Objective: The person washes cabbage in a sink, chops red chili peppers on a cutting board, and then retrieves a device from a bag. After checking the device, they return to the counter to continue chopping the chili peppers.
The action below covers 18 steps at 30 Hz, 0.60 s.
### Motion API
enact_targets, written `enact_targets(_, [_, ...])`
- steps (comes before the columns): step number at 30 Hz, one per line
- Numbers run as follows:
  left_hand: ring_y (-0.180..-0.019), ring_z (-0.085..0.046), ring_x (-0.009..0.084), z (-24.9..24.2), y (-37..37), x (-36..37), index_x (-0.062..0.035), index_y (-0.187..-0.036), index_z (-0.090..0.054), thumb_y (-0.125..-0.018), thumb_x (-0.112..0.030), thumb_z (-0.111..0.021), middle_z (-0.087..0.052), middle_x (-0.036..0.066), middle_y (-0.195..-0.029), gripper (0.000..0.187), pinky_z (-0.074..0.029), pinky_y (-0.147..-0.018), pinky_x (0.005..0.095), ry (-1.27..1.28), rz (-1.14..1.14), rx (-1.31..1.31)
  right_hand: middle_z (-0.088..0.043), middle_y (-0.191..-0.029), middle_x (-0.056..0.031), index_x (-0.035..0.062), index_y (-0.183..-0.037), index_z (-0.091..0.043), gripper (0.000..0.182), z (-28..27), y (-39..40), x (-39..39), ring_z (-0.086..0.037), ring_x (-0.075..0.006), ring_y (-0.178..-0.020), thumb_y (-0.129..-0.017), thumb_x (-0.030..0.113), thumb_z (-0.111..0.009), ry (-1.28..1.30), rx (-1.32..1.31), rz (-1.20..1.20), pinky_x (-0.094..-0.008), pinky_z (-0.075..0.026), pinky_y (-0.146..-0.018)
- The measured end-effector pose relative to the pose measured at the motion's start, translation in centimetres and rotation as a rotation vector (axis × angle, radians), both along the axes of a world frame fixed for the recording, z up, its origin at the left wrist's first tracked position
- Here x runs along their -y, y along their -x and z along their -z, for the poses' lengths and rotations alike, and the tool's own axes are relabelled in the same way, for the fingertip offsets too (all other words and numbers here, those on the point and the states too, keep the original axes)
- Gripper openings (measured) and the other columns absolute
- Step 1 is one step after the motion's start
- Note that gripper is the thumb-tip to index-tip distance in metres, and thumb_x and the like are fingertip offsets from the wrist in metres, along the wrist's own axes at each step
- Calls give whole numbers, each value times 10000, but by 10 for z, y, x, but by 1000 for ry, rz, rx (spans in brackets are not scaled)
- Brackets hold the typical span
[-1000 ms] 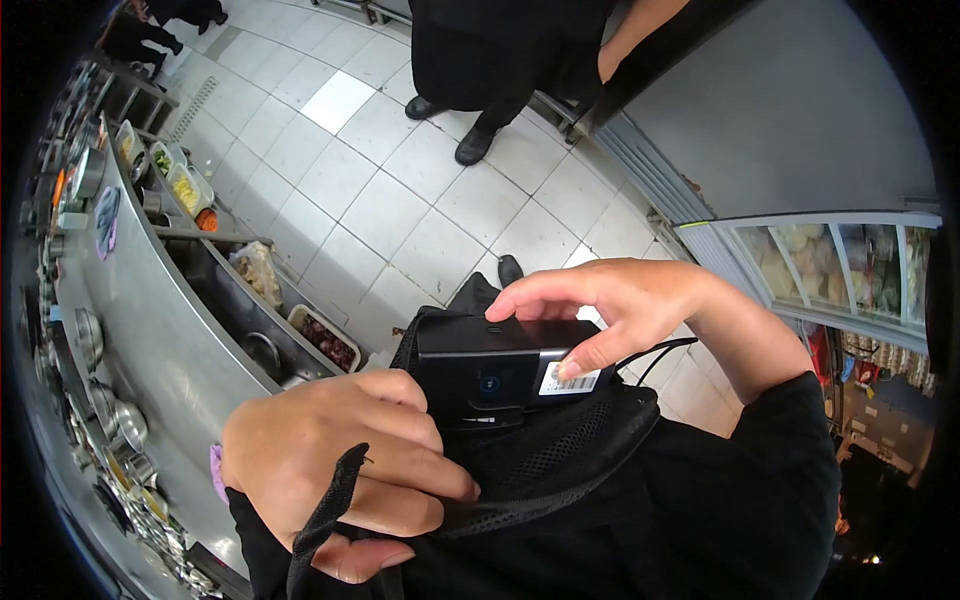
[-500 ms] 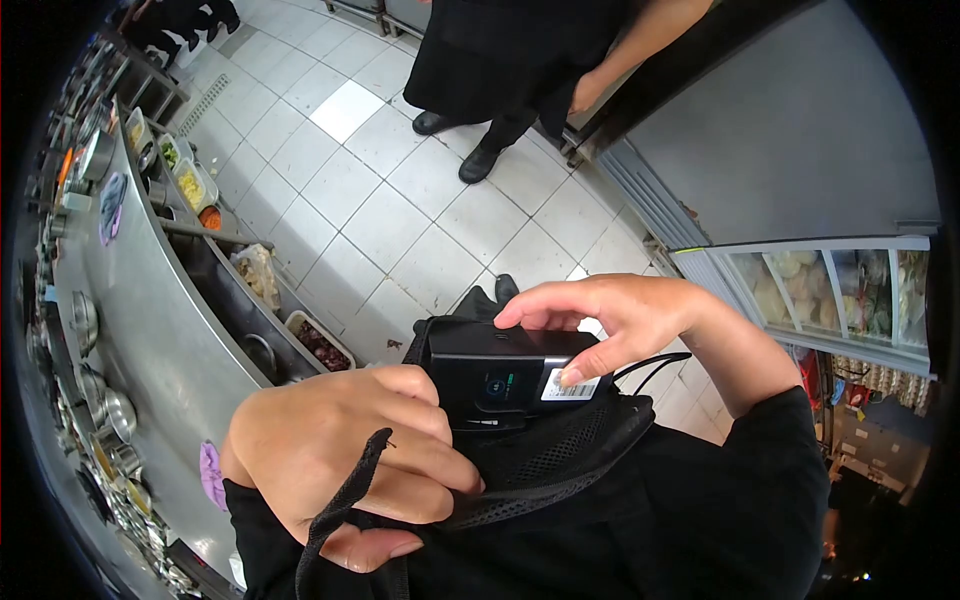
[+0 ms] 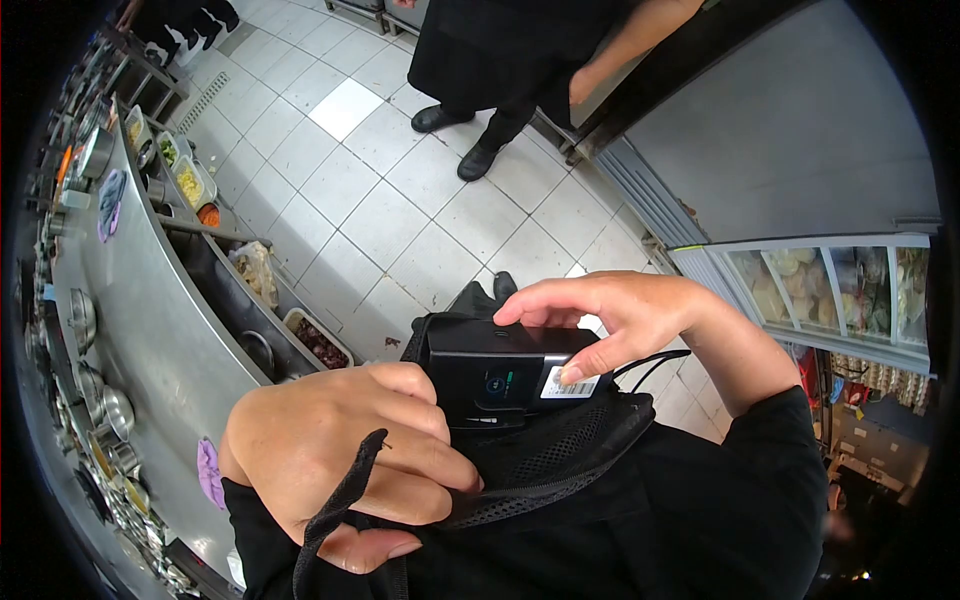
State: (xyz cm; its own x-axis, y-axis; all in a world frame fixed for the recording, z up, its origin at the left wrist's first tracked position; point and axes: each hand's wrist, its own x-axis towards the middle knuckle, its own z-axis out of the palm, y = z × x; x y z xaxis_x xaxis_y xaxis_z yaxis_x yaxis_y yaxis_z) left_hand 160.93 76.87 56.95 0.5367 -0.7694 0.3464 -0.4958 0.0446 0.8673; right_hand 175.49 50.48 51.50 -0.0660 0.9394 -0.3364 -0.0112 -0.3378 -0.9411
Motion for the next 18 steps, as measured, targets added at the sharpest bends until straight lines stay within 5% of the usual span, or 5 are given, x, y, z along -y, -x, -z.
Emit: enact_targets(18, [-761, -647, 199, -3, 7, -4, -63, -821, -689, -729, -253, -623, -724, 125, -978, 222, -408, -759, 329, 5, -124, 34, -596, -1083, -84, 48, -1391, -445, 678, -7, 7, 1, -564, -166, -934, -816, 224, -758, -18, 42, 7, -312, -473, -829])
